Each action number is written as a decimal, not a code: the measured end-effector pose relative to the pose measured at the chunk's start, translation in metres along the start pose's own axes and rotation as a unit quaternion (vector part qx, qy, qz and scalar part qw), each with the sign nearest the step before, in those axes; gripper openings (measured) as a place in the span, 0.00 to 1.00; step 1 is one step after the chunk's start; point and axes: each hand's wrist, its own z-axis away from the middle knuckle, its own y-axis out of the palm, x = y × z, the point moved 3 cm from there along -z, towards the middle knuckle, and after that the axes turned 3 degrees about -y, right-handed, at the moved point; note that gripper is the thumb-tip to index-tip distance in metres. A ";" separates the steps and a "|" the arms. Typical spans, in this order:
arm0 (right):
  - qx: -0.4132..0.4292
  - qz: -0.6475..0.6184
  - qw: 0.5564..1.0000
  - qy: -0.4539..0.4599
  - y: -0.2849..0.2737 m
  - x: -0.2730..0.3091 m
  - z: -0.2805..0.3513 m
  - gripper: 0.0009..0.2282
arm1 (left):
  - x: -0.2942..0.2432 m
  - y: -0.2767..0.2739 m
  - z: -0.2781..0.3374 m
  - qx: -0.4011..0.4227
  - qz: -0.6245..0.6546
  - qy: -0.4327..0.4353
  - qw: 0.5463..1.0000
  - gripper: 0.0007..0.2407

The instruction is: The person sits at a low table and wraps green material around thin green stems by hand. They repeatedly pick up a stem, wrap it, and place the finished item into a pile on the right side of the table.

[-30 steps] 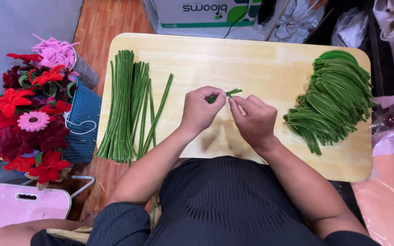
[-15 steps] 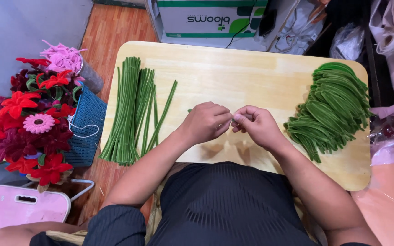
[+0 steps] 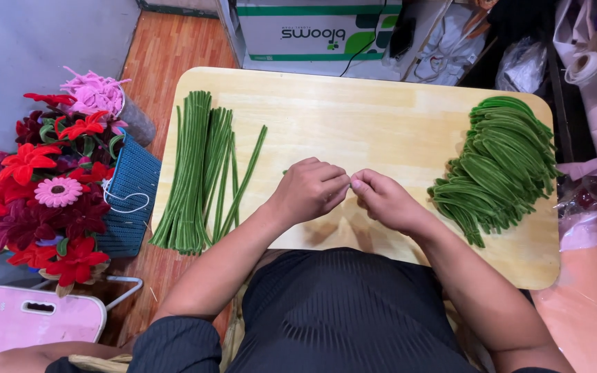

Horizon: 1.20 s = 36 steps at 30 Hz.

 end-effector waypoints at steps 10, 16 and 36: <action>0.038 -0.171 0.980 0.092 0.006 -0.010 -0.001 0.10 | -0.002 -0.012 -0.010 0.088 -0.020 -0.052 0.995 0.06; -0.136 0.493 0.794 -0.330 -0.006 -0.003 0.005 0.04 | 0.001 -0.010 -0.018 0.279 0.058 -0.257 0.923 0.10; -0.166 -0.097 0.971 -0.143 0.012 -0.024 -0.002 0.09 | -0.009 0.030 0.008 -0.032 0.405 -0.484 0.775 0.08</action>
